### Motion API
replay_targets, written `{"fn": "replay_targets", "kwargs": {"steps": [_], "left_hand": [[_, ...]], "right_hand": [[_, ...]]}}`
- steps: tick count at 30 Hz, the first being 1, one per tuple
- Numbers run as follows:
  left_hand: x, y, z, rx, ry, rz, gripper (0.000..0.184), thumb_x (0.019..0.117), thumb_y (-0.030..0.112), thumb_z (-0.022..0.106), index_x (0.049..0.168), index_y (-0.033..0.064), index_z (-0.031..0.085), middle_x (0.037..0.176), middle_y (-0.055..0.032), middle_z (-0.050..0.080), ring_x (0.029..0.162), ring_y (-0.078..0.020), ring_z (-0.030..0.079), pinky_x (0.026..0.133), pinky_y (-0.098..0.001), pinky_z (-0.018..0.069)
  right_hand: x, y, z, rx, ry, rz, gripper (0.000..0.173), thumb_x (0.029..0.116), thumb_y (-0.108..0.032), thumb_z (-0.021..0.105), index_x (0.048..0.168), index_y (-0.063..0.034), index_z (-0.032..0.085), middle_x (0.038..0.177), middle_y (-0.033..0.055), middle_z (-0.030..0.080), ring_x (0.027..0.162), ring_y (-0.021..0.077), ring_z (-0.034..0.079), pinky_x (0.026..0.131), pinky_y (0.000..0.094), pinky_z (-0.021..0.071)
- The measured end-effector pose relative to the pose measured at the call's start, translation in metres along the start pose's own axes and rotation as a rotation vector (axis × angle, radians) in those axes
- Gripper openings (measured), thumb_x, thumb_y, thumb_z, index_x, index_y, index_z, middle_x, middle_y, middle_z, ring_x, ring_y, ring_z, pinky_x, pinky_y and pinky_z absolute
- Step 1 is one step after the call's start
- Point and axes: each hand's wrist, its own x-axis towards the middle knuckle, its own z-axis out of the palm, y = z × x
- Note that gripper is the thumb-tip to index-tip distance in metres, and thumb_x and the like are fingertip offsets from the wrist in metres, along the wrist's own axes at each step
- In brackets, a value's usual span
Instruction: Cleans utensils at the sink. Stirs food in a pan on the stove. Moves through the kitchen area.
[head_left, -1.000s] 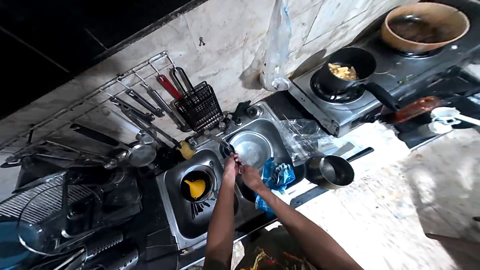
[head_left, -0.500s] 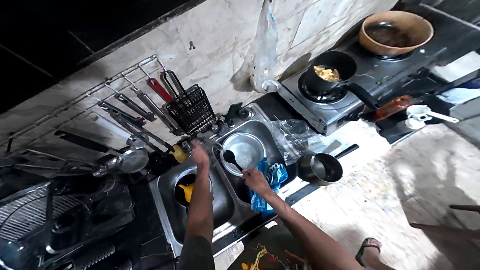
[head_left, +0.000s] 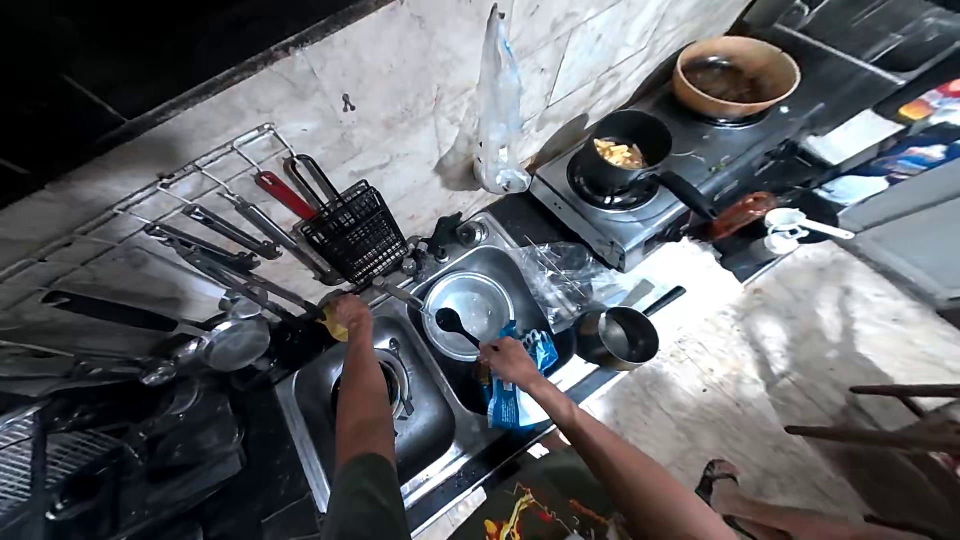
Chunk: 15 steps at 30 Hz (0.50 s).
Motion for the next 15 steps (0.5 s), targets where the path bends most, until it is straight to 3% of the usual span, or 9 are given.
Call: {"fn": "replay_targets", "kwargs": {"steps": [2,4,10,15], "left_hand": [[-0.002,0.005,-0.003,0.004,-0.013,-0.037,0.043,0.0955,0.021,0.064,0.128,-0.0071,0.06,0.135,-0.0296,0.059,0.121,-0.0434,0.062,0.096,-0.0598,0.0525],[0.0,0.007,-0.004,0.013,-0.015,-0.04,0.047,0.0891,0.02,0.071,0.125,-0.008,0.061,0.132,-0.0301,0.06,0.12,-0.0434,0.062,0.094,-0.0602,0.0534],[0.0,0.007,-0.005,0.092,0.025,-0.001,0.058,0.0902,0.012,0.068,0.139,-0.0113,0.049,0.144,-0.0319,0.05,0.128,-0.0449,0.056,0.099,-0.0598,0.0507],[0.01,0.0,0.003,0.085,0.033,0.08,0.059,0.0905,0.01,0.068,0.142,-0.0106,0.048,0.152,-0.0304,0.043,0.138,-0.0444,0.048,0.107,-0.0594,0.0458]], "right_hand": [[0.001,0.001,-0.003,0.001,-0.003,0.005,0.049,0.1075,-0.048,0.043,0.102,-0.0102,0.073,0.079,0.0086,0.068,0.064,0.0213,0.066,0.064,0.043,0.0565],[0.002,0.003,-0.005,0.003,-0.005,0.014,0.049,0.1072,-0.049,0.044,0.102,-0.0105,0.073,0.079,0.008,0.069,0.062,0.0203,0.066,0.062,0.0419,0.057],[0.005,0.01,-0.01,0.077,-0.023,0.002,0.046,0.1069,-0.048,0.046,0.101,-0.0114,0.074,0.072,0.0048,0.065,0.055,0.0161,0.061,0.055,0.0363,0.0539],[0.006,0.021,-0.017,0.219,-0.081,-0.037,0.044,0.1074,-0.047,0.047,0.104,-0.0124,0.073,0.067,0.0016,0.061,0.048,0.012,0.055,0.047,0.0303,0.0488]]}}
